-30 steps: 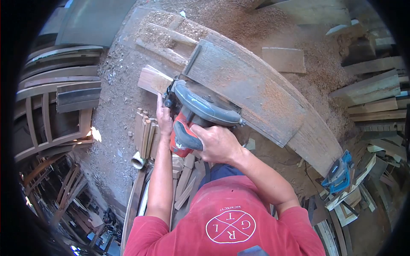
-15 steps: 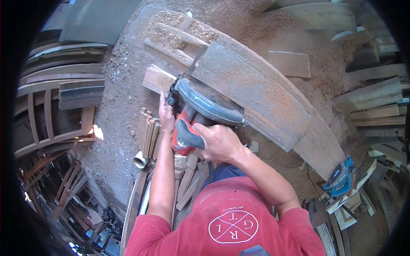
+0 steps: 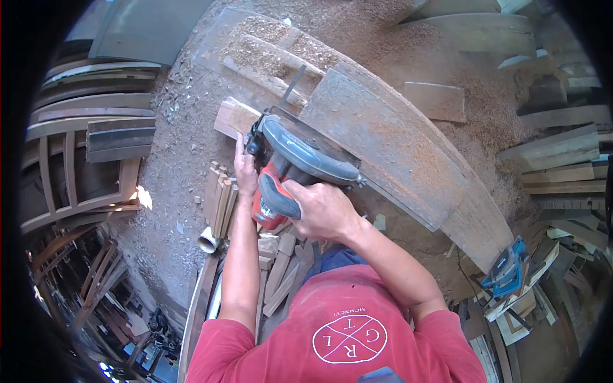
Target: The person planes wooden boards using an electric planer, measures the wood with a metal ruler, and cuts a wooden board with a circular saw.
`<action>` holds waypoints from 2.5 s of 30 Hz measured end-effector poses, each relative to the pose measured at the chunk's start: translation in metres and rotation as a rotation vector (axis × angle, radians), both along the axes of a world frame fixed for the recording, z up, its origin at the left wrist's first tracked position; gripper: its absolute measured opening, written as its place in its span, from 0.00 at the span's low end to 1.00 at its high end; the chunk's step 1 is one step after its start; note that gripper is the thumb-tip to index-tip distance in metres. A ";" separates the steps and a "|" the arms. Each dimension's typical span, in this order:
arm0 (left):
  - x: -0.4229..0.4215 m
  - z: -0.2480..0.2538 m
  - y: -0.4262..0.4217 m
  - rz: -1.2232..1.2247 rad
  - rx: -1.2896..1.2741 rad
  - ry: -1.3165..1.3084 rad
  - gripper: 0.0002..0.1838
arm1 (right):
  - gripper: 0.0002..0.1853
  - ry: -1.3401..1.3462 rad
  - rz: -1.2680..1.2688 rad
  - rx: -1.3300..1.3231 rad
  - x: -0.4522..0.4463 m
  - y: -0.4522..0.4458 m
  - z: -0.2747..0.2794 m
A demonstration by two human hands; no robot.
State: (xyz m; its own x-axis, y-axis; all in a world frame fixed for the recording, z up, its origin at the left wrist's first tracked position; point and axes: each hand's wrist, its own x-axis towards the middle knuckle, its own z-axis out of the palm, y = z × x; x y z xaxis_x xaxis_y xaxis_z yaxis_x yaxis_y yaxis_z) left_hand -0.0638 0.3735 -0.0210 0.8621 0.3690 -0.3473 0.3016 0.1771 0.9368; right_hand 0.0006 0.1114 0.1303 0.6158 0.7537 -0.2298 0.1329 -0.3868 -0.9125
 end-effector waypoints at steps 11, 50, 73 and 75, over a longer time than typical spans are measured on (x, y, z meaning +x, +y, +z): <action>0.045 0.060 0.135 -0.005 0.378 -0.122 0.40 | 0.23 -0.163 -0.058 0.207 0.039 0.114 0.000; -0.034 0.300 -0.251 0.260 1.023 -0.703 0.50 | 0.24 -0.225 -0.284 1.040 -0.149 -0.255 0.363; 0.038 0.196 -0.169 0.245 0.065 -0.253 0.47 | 0.14 -0.275 -0.933 0.254 -0.089 -0.425 0.224; 0.063 0.201 -0.188 0.401 0.133 -0.157 0.52 | 0.17 -0.214 -0.952 0.154 -0.093 -0.433 0.209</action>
